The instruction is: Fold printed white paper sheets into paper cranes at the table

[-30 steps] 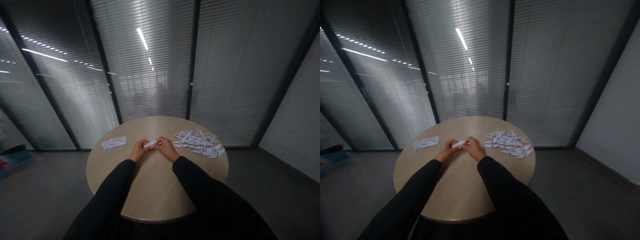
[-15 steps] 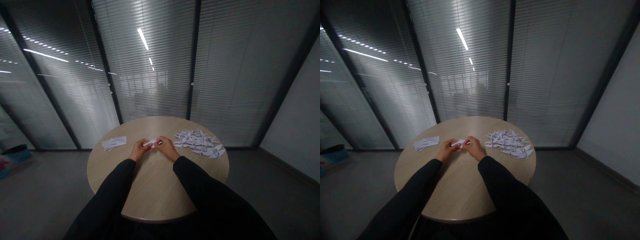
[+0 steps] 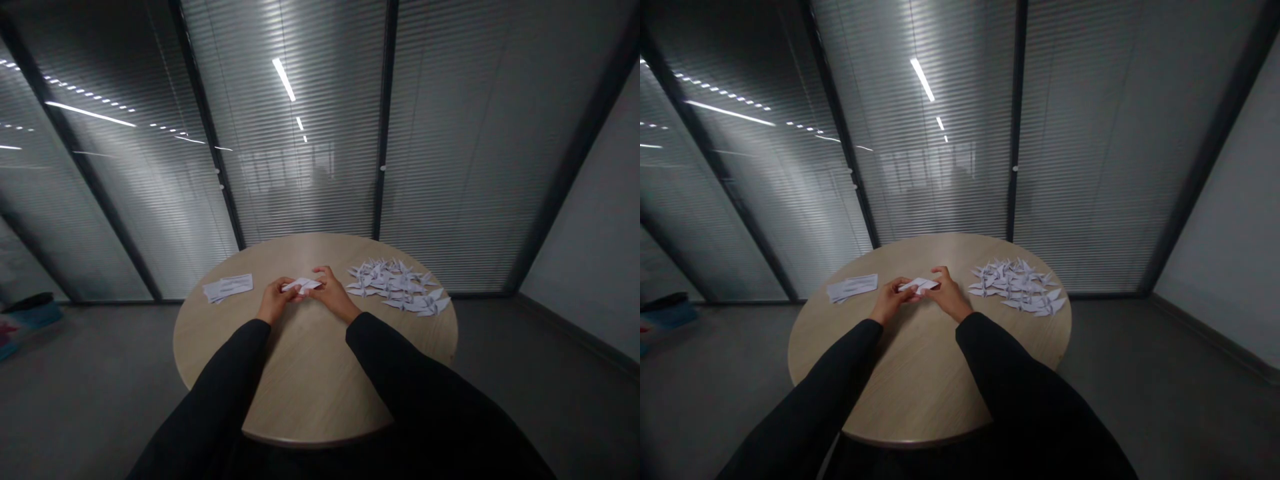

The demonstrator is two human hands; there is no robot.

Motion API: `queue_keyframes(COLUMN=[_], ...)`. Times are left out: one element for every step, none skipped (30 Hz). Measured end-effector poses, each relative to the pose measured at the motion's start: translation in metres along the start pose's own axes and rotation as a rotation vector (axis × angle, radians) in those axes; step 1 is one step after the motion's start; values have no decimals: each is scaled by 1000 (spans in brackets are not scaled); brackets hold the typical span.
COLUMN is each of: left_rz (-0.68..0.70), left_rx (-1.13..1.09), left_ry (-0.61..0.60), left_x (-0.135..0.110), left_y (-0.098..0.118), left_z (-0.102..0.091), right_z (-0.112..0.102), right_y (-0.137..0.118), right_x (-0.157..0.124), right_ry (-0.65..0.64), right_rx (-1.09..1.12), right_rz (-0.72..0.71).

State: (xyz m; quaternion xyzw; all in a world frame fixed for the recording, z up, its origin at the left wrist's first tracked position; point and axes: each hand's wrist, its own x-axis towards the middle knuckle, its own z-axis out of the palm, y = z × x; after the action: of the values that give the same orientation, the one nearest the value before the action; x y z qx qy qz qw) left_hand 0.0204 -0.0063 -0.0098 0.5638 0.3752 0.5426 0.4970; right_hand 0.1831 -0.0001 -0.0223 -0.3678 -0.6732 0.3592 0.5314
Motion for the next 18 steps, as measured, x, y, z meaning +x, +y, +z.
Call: queue_keyframes(left_rz=[-1, -3, -7, -10, -12, -12, -10, -8, -5, -2, 1, 6, 14, 26, 38, 49, 59, 64], left_rx=[5, 10, 14, 18, 20, 20, 19, 18, 19, 22, 27, 35, 41, 46, 49, 50, 49, 46], left_ry=[-1, -1, 0, 2, 6, 11, 17, 24, 29, 31, 28, 23, 15, 6, -4, -11, -18, -24], left_x=[0, 0, 0, 0, 0, 1, 1, 1, 1, 1, 0, 0, 0, 0, 0, 0, 0, 1], left_y=[0, 0, 0, 0, 0, 0, 0, -1, 0, 0, 0, 1, 1, 2, 2, 2, 2, 2], left_z=[0, 0, -1, -1, -1, -1, -1, -1, -1, -1, -1, -1, -1, -2, -2, -2, -3, -3], right_z=[0, 0, -1, -1, -1, -2, -2, -3, -3, -3, -4, -4, -4, -4, -4, -3, -3, -3], right_y=[-1, -3, -4, -6, -8, -10, -11, -11, -12, -12, -12, -12, -13, -14, -14, -15, -16, -17], right_x=[0, -1, -1, -2, -2, -3, -3, -3, -2, -2, -2, -2, -2, -2, -3, -3, -4, -4], right_ry=[-7, -9, -14, -17, -19, -18, -17, -20, -23, -27, -32, -38, -44, -49, -54, -60, -64, -67], right_rx=[27, 49, 58, 57, 52, 48, 47, 53, 63, 76, 91, 104, 115, 125, 135, 147, 159, 172], right_rz=[4, 6, 2, -2, -5, -6, -5, 0, 7, 15, 25, 34, 42, 48, 54, 59, 65, 68])
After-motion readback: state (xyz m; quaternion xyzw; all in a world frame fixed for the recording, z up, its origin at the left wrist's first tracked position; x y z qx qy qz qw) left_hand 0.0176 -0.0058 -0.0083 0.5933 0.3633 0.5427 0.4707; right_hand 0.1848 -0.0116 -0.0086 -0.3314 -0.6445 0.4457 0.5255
